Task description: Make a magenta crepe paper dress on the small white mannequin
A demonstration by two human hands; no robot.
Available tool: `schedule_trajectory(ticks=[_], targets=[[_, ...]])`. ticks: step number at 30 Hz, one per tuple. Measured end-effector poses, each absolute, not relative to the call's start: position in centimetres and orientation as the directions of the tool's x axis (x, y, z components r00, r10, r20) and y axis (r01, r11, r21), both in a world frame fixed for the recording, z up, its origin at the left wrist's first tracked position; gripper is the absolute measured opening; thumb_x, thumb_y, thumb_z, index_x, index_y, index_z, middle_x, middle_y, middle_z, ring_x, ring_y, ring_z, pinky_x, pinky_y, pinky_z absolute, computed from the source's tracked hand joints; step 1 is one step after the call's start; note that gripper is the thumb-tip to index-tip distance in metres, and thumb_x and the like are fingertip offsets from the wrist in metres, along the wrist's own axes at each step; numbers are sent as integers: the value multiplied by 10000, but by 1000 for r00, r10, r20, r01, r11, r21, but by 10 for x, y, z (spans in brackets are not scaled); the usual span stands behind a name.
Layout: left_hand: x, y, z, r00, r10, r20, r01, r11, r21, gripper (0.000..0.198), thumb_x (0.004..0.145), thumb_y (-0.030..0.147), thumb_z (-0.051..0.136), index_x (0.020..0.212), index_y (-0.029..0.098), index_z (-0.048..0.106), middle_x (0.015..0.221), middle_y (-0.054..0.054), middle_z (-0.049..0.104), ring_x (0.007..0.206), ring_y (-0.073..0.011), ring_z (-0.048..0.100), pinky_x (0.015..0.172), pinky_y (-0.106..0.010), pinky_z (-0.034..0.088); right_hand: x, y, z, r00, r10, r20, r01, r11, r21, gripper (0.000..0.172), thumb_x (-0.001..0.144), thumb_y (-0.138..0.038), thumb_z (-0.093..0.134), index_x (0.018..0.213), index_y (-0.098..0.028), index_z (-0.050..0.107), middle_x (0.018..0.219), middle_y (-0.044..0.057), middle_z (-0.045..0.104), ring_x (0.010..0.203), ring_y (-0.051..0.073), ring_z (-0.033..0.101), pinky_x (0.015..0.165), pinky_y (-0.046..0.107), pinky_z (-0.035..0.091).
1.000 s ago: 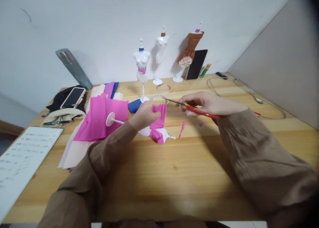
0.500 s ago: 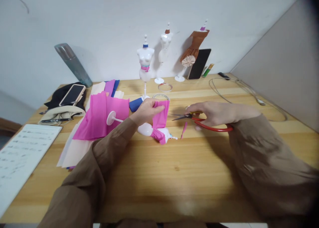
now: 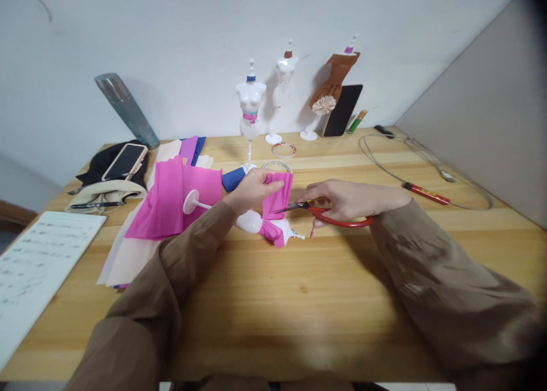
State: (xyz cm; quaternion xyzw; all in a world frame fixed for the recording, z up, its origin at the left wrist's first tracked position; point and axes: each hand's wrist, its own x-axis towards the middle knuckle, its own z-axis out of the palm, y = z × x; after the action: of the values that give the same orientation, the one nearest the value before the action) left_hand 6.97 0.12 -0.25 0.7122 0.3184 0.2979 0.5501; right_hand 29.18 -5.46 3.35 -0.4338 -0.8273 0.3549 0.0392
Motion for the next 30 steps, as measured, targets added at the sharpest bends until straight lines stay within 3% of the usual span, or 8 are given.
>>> schedule_trajectory(ticks=[3,7,13,30], targets=[[70,2,-3,620,782,71,112,-177,978,185,773,239,636,626,140,583,572,33,494,587,-104,464,566,-241,371,292,-54,32,-620,723,-306,706,342,-620,516,788,-400,683,1270,-216,678,1098,70,738,889,246,703,755,313,534],[71,3,-3,623,780,61,89,-148,985,162,771,216,633,637,134,596,586,29,520,600,-104,491,585,-240,393,295,-52,29,-596,742,-307,730,341,-592,545,785,-424,689,1284,-206,666,990,54,744,816,225,687,713,304,518],[71,2,-2,600,799,43,108,-134,985,162,777,206,630,636,132,600,584,29,529,593,-106,496,596,-252,404,295,-51,26,-608,735,-301,715,343,-608,471,787,-466,685,1161,-181,720,947,53,734,761,211,659,679,304,500],[73,1,-2,582,813,18,96,-91,991,169,781,178,638,627,130,591,585,23,531,597,-103,491,605,-246,411,292,-53,29,-638,691,-340,678,295,-674,529,819,-433,681,1302,-218,647,1116,73,746,952,281,723,816,359,546]])
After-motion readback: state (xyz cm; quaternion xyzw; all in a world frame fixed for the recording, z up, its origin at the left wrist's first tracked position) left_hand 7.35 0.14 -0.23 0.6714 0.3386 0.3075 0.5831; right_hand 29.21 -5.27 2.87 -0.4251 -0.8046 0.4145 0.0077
